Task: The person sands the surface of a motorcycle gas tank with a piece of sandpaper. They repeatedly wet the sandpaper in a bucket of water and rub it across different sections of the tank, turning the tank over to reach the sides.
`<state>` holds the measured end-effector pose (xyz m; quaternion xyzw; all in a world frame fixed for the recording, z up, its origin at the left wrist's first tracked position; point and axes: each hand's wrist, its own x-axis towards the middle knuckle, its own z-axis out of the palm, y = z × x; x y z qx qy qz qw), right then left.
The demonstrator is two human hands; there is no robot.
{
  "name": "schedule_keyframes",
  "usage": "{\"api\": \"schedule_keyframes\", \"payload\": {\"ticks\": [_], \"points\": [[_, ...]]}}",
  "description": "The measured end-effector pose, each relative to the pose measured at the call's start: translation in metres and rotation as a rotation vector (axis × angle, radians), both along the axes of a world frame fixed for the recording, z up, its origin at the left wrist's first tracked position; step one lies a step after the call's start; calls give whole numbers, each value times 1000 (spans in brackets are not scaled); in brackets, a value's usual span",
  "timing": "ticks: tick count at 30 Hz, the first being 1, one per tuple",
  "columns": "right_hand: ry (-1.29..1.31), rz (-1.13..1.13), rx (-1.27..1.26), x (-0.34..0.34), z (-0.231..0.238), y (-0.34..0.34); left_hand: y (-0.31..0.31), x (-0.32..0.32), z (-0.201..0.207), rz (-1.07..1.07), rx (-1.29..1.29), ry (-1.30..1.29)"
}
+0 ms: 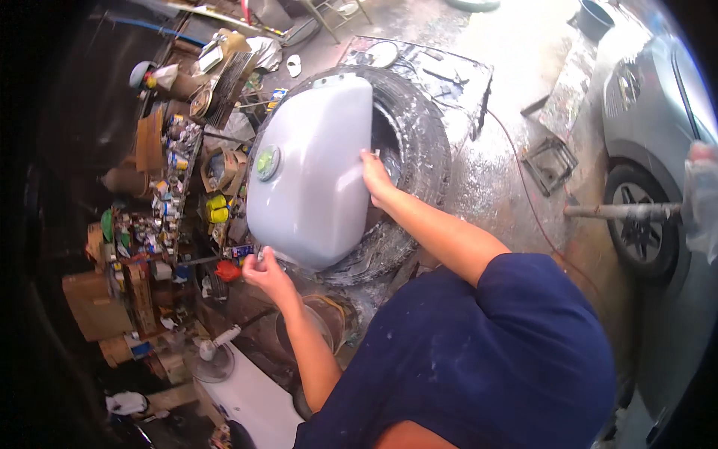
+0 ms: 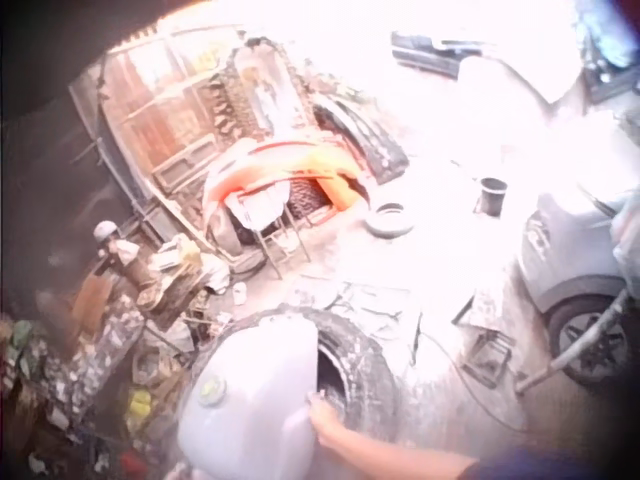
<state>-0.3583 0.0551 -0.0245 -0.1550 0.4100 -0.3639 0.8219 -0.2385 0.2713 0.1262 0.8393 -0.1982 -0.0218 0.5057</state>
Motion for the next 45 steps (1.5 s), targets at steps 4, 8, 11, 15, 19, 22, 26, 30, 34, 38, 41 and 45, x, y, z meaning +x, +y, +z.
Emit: {"api": "schedule_keyframes", "payload": {"ticks": [4,8,11,15,19,22,26,30,34,38,41,45], "points": [[354,-39,-350,-3,-17,15,-72,20,55,-427,221,-652],[322,-190,-456,-16,18,44,-104,104,42,-743,553,-657],[54,-305,-390,-26,12,43,-121,116,24,-891,581,-493],[-207,-399,-181,-31,36,100,-127,111,24,-975,447,-109],[4,-273,-385,-9,28,202,-111,137,23,-851,400,139],[286,-435,-579,7,14,140,-118,143,22,-837,432,75],[-266,-511,-325,3,-28,45,-136,121,4,-829,389,105],[113,-417,-296,25,3,132,-118,162,21,-899,357,325],[-17,-451,-148,41,-8,160,-115,123,28,-827,359,326],[-303,-631,13,24,-9,52,-122,117,25,-846,382,259],[-446,-554,58,1,-13,24,-128,122,21,-871,383,277],[-246,-623,-18,35,-4,108,-117,131,25,-834,399,277]]}}
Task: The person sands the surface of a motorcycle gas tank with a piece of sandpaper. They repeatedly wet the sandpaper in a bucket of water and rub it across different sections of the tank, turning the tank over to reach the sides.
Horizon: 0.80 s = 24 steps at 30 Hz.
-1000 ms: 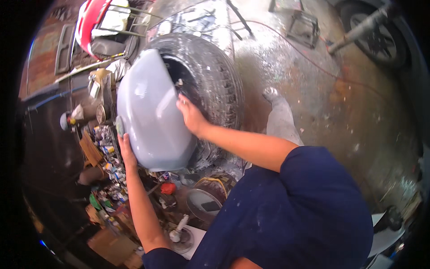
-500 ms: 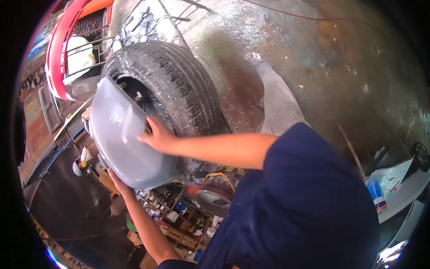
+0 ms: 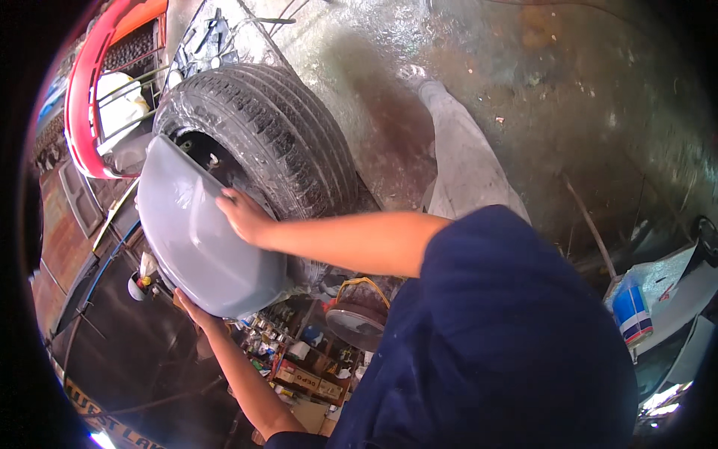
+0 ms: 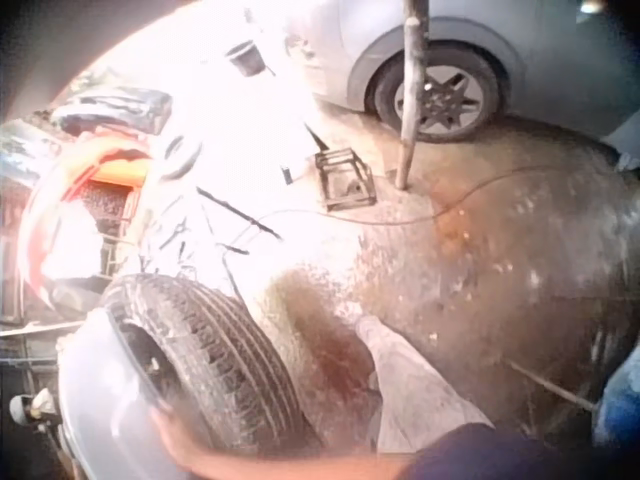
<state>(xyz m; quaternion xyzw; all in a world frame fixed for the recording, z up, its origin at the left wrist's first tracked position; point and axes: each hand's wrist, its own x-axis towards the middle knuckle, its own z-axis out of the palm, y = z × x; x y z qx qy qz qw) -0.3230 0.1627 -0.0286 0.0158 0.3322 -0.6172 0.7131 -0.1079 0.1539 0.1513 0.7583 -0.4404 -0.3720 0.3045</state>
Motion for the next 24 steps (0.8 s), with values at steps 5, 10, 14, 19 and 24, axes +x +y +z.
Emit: {"api": "schedule_keyframes", "payload": {"ticks": [5,10,14,19,24], "points": [[315,222,-67,-13,34,119,2,3,3,24,0,37],[282,274,-125,-28,33,123,-4,-1,-1,-23,-28,31],[330,309,-99,-25,38,119,-2,10,0,-8,-26,27],[416,193,-193,-38,36,83,1,31,-1,-44,-37,72],[600,49,-221,-23,6,10,1,23,-5,29,-68,26]]}}
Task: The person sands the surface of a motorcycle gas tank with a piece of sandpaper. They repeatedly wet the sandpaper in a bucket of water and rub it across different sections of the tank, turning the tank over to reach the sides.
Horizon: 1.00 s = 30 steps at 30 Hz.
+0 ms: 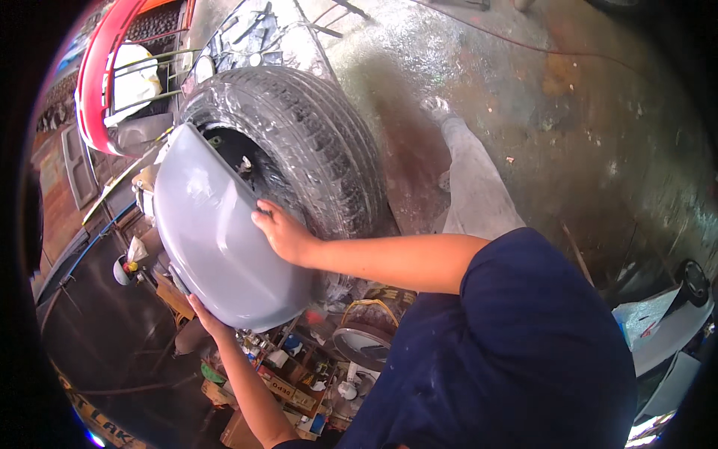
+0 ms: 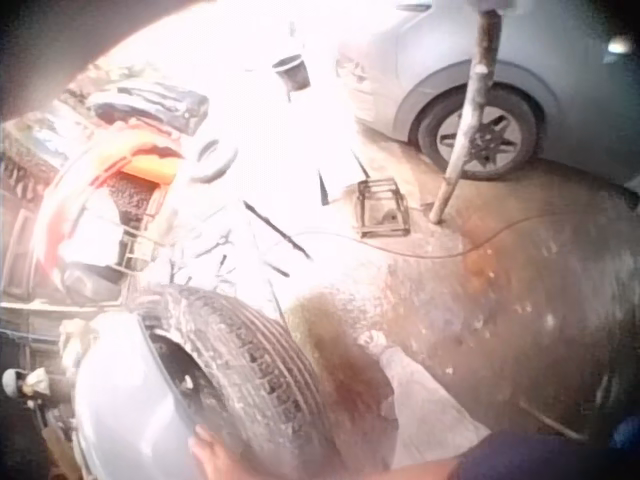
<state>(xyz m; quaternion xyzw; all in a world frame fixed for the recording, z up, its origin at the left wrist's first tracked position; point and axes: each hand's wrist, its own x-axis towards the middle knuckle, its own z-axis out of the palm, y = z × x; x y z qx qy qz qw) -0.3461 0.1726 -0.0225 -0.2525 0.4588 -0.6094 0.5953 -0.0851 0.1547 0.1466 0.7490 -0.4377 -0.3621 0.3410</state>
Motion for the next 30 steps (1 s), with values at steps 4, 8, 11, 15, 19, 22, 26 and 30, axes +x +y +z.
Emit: {"api": "schedule_keyframes", "payload": {"ticks": [4,8,11,15,19,22,26,30], "points": [[-526,-46,100,-4,-10,-68,10,2,-1,1,-41,-43],[-726,-66,144,-8,-8,-150,14,-16,0,4,-23,-83],[-699,-77,114,-1,-13,-208,12,-20,3,-121,28,-86],[-550,-36,19,0,-15,-269,22,9,-4,-88,40,-196],[-637,-26,53,1,-15,-246,24,-1,-2,-83,30,-274],[-727,57,109,-12,-5,-171,19,-15,6,-167,23,-240],[-668,196,221,-12,3,-167,16,-22,6,-196,-5,-261],[381,207,-176,6,8,-258,-1,-35,0,-262,-29,-348]]}}
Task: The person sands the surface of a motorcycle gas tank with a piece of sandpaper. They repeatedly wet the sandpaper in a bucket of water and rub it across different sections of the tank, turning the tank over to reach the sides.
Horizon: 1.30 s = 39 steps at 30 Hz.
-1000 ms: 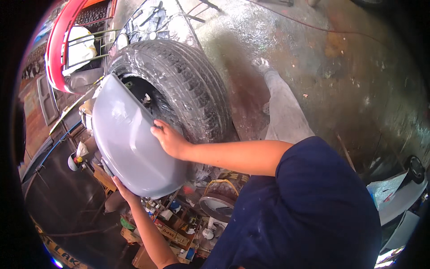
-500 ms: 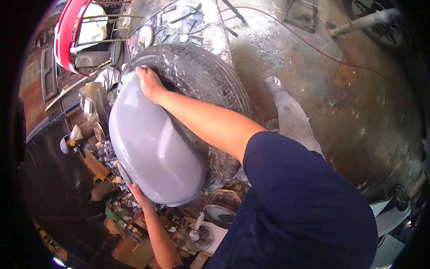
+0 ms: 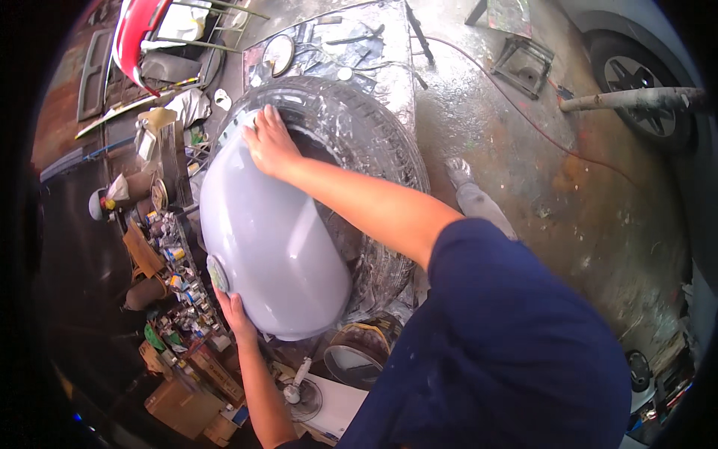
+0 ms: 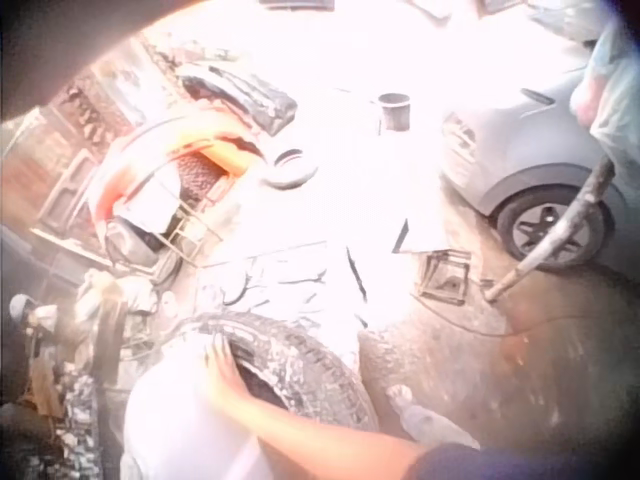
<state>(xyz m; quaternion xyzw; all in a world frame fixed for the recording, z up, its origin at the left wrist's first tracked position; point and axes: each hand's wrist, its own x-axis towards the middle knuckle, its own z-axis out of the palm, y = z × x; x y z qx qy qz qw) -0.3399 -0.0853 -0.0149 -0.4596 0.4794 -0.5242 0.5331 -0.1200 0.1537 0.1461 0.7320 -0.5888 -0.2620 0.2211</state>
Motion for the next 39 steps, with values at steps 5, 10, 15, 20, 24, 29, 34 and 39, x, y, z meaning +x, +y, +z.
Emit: {"api": "schedule_keyframes", "payload": {"ticks": [5,10,15,20,24,29,34,39], "points": [[349,229,-244,20,62,134,9,-1,9,-34,-58,-94],[294,220,-259,2,48,83,-7,-10,11,-85,-73,-137],[371,188,-96,9,36,0,-7,-10,5,-75,-75,-166],[292,383,-700,0,77,122,7,-7,18,-42,-77,-166],[268,324,-316,-27,29,-19,-17,-27,15,-90,-73,-163],[397,188,-561,14,44,53,-8,-17,14,-33,-79,-218],[361,577,-848,-20,67,135,6,-14,20,-12,-90,-209],[360,186,-226,13,42,48,-16,-26,16,-59,-80,-255]]}}
